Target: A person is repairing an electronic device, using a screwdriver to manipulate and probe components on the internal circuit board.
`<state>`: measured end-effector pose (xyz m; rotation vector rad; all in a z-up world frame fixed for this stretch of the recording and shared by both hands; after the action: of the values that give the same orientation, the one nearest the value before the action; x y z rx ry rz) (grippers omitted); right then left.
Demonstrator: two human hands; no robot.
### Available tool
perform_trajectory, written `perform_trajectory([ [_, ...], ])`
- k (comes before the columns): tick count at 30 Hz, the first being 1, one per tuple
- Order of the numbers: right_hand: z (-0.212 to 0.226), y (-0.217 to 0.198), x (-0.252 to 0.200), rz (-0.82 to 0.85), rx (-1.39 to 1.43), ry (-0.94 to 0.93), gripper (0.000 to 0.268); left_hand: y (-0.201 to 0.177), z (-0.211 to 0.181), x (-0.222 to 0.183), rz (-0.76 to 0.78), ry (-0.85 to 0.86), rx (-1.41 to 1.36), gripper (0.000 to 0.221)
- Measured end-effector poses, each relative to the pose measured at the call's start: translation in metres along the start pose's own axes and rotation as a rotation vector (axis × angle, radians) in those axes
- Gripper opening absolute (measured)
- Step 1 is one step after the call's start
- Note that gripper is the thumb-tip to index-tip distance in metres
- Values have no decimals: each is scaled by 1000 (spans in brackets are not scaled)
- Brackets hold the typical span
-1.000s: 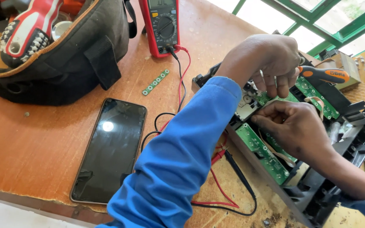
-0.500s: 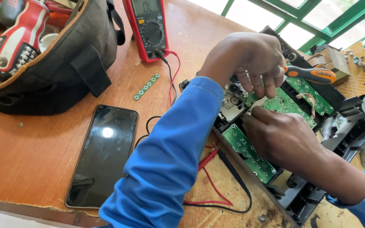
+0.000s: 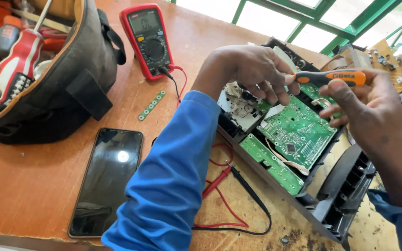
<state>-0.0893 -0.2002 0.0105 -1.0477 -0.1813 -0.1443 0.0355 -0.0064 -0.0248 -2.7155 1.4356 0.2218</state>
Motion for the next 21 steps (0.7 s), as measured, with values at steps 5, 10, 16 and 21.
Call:
perform_trajectory([
  [5,12,-1,-3,-96,105,-199,26,4,-3,4,-32,-44,114,33],
  [10,11,-21,3,-204,55,-322,20,3,2,9,-81,-34,-26,43],
  [16,41,-19,-1,40,-151,-411,46,18,-12,1,-123,-61,396,61],
  [21,44,-8,4,45,-249,-283,48,16,-11,1,-114,-71,362,68],
])
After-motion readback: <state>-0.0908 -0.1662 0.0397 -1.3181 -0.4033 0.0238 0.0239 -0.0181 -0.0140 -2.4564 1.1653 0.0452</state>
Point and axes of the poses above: each hand's wrist, its own x-axis towards the middle knuckle, its own y-axis out of the palm, z = x × y, the point moved 2 cm from there along x, towards the middle knuckle, and after that the axes turned 11 degrees about -x, right-handed, at the moved point
